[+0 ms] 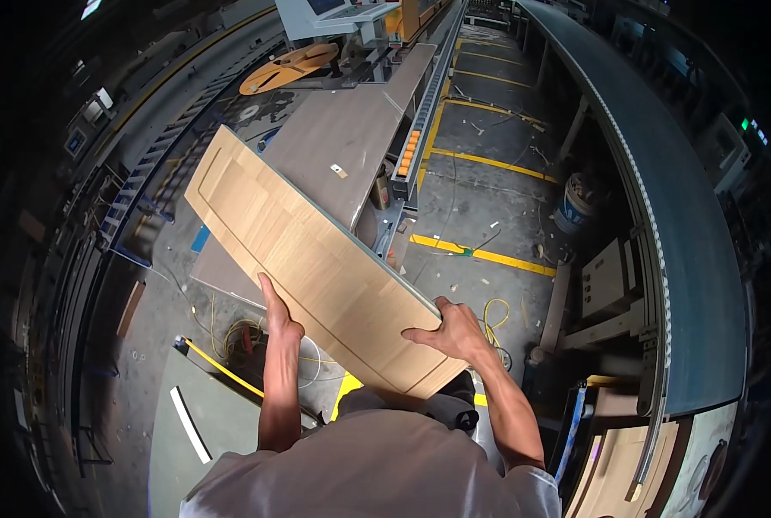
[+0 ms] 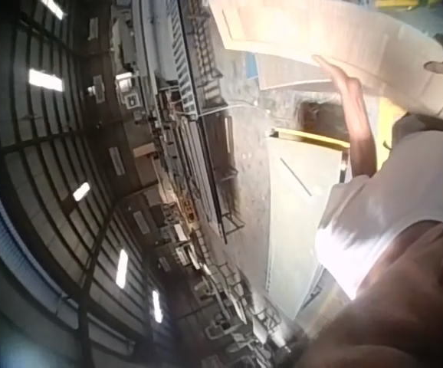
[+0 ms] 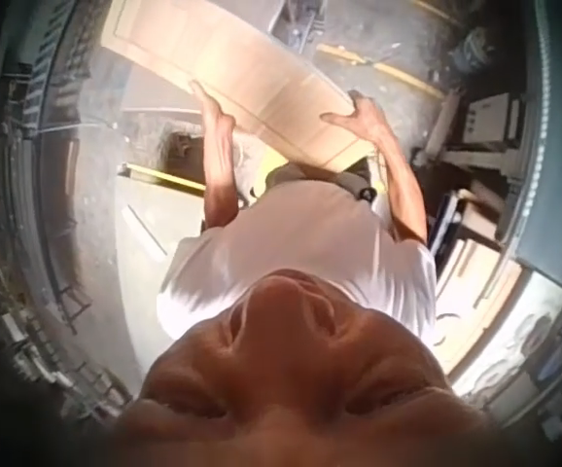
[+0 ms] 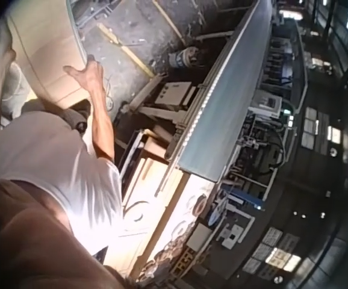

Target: Operating an edge banding machine to process wood panels, including selecting pieces, verifying measurements, and feeding material through the machine.

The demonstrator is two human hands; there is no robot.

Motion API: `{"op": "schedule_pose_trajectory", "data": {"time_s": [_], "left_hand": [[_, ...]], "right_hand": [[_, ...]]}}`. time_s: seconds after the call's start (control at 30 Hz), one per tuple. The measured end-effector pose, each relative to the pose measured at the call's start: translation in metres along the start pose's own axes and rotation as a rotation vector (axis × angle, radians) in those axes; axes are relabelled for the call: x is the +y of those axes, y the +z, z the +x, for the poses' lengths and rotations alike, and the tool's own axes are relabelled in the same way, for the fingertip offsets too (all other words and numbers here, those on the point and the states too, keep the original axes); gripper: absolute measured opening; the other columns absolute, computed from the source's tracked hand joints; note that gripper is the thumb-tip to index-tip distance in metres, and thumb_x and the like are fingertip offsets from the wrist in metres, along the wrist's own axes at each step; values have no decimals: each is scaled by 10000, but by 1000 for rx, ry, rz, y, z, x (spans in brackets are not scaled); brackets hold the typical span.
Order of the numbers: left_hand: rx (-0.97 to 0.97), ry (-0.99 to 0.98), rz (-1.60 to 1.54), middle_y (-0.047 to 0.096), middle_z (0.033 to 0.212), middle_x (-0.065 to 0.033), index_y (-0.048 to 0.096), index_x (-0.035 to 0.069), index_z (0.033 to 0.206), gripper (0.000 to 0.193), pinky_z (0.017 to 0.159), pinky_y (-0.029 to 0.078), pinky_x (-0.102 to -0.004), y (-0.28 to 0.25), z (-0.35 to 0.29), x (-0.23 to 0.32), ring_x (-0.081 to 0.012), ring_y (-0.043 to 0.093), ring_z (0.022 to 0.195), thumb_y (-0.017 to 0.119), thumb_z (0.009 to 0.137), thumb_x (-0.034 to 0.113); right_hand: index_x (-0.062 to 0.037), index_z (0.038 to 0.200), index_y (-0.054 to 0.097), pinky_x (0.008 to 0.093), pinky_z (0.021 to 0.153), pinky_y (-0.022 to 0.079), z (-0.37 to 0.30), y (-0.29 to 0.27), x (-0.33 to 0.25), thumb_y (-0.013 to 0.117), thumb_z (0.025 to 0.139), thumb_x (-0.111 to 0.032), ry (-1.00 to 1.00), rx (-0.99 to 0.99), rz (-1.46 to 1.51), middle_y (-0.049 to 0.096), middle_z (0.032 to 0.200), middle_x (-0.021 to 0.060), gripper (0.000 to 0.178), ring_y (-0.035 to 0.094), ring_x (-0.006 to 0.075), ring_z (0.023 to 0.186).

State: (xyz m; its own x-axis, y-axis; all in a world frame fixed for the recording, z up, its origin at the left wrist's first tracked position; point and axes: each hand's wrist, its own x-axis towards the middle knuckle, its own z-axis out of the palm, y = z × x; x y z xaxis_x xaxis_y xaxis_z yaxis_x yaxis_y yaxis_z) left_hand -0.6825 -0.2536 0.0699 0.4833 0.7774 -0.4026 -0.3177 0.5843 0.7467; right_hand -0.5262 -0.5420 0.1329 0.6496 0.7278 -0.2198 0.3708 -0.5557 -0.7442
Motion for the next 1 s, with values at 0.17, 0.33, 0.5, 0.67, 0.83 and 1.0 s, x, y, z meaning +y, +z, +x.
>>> {"op": "schedule_pose_trajectory", "data": {"time_s": [0.17,0.33,0.5,0.67,0.83,1.0], "left_hand": [[-67,-48,-105,410,1506,-113,319,145,1508,868,1084,372,-510,45,81,-12,-313,444,1335,477,883,725],[9,-74,-127,442,1477,-152,364,50,1474,818,1064,411,-496,118,160,-23,-320,482,1306,568,909,606],[107,10,-117,482,1447,-144,421,71,1443,742,1061,419,-495,181,259,-56,-313,496,1295,563,924,581],[281,5,-145,496,1415,-193,389,-35,1424,780,1025,468,-466,269,332,-84,-311,541,1249,597,926,529],[324,-10,-199,545,1351,-202,393,-75,1393,793,983,507,-435,315,390,-106,-313,579,1199,630,914,509],[358,-18,-82,558,1325,-216,394,-126,1365,786,935,532,-451,338,429,-99,-325,606,1154,628,925,482]], "right_hand": [[153,1036,626,394,811,533,103,-34,11,817,669,-482,27,-83,-12,687,876,286,758,702,331,850],[132,1013,644,372,791,538,228,-65,60,821,667,-512,11,-143,29,700,895,253,752,704,307,834],[78,1056,676,350,775,535,362,-111,95,821,706,-458,5,-247,5,719,923,184,656,700,246,852],[73,1081,676,337,784,538,480,-180,121,817,713,-460,3,-408,87,724,950,170,663,703,239,865],[69,1084,678,336,786,544,566,-221,140,806,725,-458,132,-505,147,725,967,166,651,701,226,870],[80,1085,673,342,787,543,619,-228,155,783,746,-438,100,-518,206,721,976,176,629,701,242,869]]}}
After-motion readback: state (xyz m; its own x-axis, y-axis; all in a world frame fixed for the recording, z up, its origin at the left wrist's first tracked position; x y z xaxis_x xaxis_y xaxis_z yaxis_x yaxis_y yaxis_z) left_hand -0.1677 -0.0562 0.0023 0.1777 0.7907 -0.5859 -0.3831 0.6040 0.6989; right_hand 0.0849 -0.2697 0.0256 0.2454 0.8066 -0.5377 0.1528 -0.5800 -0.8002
